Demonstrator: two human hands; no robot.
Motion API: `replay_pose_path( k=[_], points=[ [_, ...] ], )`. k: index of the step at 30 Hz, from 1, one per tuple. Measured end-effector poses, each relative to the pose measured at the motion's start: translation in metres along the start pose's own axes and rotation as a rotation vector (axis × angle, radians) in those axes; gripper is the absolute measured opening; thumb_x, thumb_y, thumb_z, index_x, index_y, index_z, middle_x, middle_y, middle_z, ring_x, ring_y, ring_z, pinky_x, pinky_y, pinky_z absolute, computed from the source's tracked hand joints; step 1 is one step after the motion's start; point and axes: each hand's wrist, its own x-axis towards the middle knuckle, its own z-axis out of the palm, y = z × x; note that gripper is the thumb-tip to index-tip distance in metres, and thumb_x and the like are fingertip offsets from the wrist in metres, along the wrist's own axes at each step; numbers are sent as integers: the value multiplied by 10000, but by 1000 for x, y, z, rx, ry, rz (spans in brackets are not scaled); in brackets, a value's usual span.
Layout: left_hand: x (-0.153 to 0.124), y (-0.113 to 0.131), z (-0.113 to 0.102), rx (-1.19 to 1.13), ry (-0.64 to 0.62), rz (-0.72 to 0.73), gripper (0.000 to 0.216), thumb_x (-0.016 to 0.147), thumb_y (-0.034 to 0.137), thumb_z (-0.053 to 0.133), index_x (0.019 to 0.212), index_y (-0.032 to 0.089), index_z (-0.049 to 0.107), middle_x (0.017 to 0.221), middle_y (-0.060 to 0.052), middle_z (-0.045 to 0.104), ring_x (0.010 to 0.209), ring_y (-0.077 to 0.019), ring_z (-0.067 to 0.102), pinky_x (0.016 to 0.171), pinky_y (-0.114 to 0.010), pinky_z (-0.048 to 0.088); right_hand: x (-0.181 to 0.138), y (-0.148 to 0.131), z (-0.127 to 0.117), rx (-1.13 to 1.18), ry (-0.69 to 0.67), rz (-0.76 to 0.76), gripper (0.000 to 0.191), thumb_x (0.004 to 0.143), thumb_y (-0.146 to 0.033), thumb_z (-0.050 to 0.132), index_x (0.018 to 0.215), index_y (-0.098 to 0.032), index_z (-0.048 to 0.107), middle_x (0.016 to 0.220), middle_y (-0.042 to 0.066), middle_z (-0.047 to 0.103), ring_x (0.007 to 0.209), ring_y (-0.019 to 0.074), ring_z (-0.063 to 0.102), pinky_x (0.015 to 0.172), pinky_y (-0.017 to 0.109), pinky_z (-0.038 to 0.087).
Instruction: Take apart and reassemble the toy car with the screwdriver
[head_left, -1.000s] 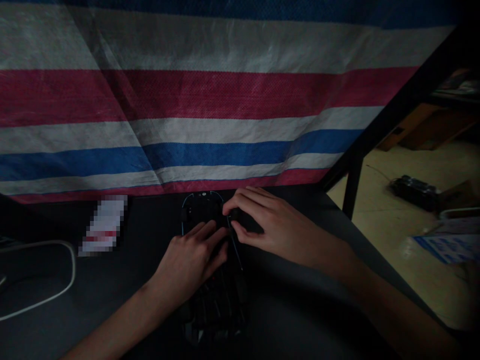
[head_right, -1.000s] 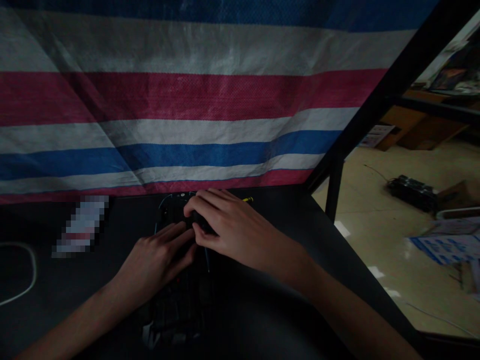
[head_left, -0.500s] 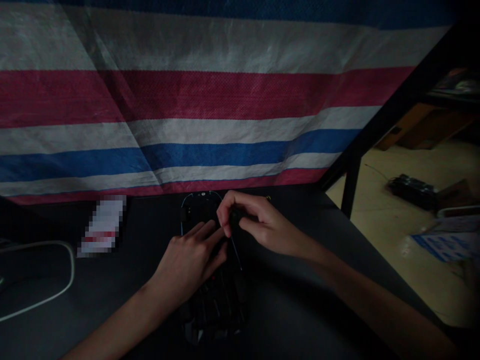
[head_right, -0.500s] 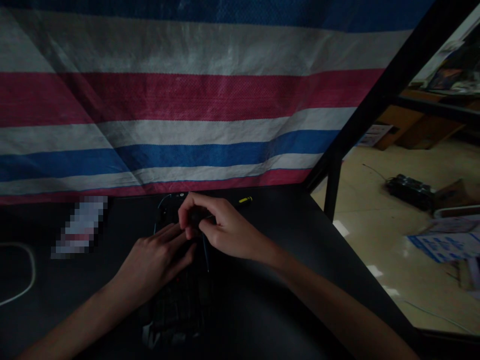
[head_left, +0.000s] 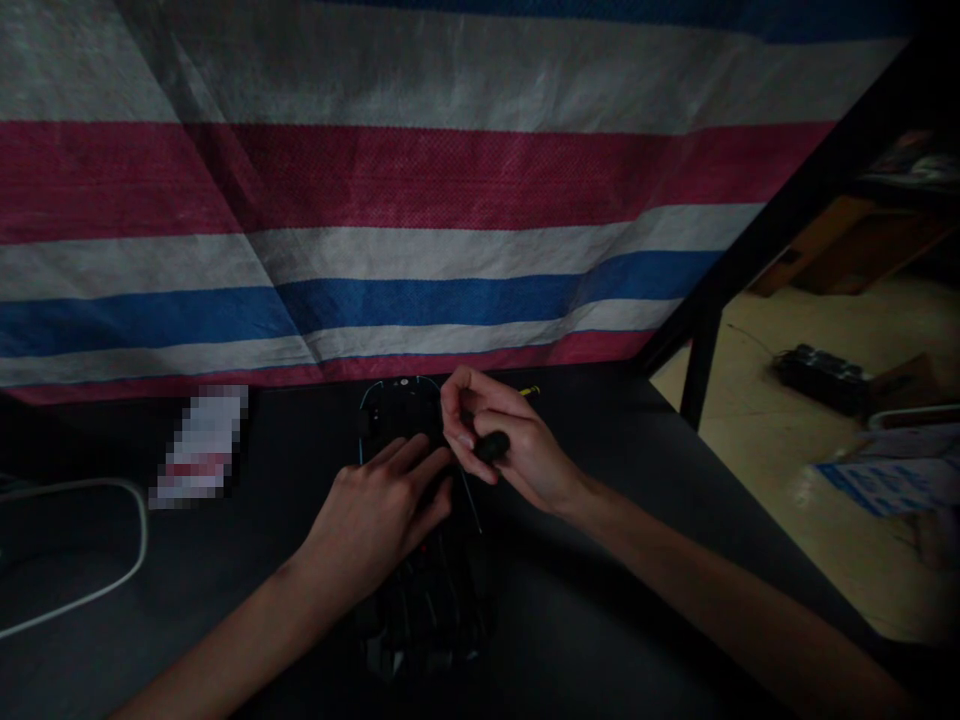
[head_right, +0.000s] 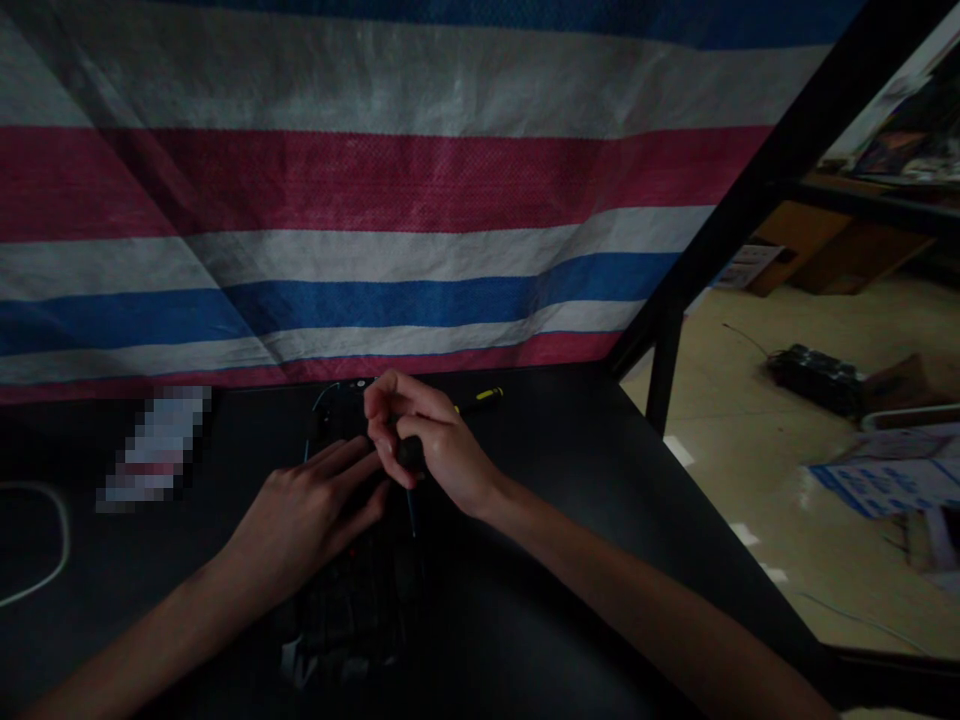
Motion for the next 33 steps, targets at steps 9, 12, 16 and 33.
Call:
replay_pose_path(
  k=[9, 12, 16, 33],
  points=[
    [2, -1, 1, 23, 27, 7, 207, 1042, 296, 545, 1204, 244, 663, 1134, -63, 710, 1005, -287, 736, 721, -427, 645, 12, 14, 4, 173, 101, 12, 535, 1007, -694, 360, 907, -219, 586, 410, -100, 406, 358, 87, 235, 400, 241, 177],
    [1, 0, 1, 24, 44, 12, 229, 1046, 304, 548, 1242, 247, 652, 1157, -66, 712, 1009, -284, 740, 721, -421, 642, 18, 21, 3, 192, 67, -15, 653, 1019, -714, 265, 826, -197, 613, 389, -93, 361, 354, 82, 188, 406, 254, 155],
    [2, -1, 1, 39, 45, 9, 207, 1060, 312, 535, 1212, 253, 664, 1156, -56, 714, 1010, -268, 744, 721, -384, 629, 28, 21, 1, 257, 196, -148, 510, 1000, -645, 447, 784, -202, 578, 490, -115, 227, 445, 76, 98, 442, 238, 105],
    [12, -7, -17, -226, -144, -92, 214, 1033, 369, 583, 1220, 338, 682, 1074, 32, 773, 865, -181, 745, 711, -283, 498, -46, 60, -34, -57, 349, 323, 362, 915, -558, 617, 938, -197, 590, 670, -79, 418, 508, 54, 271, 478, 193, 143]
  ],
)
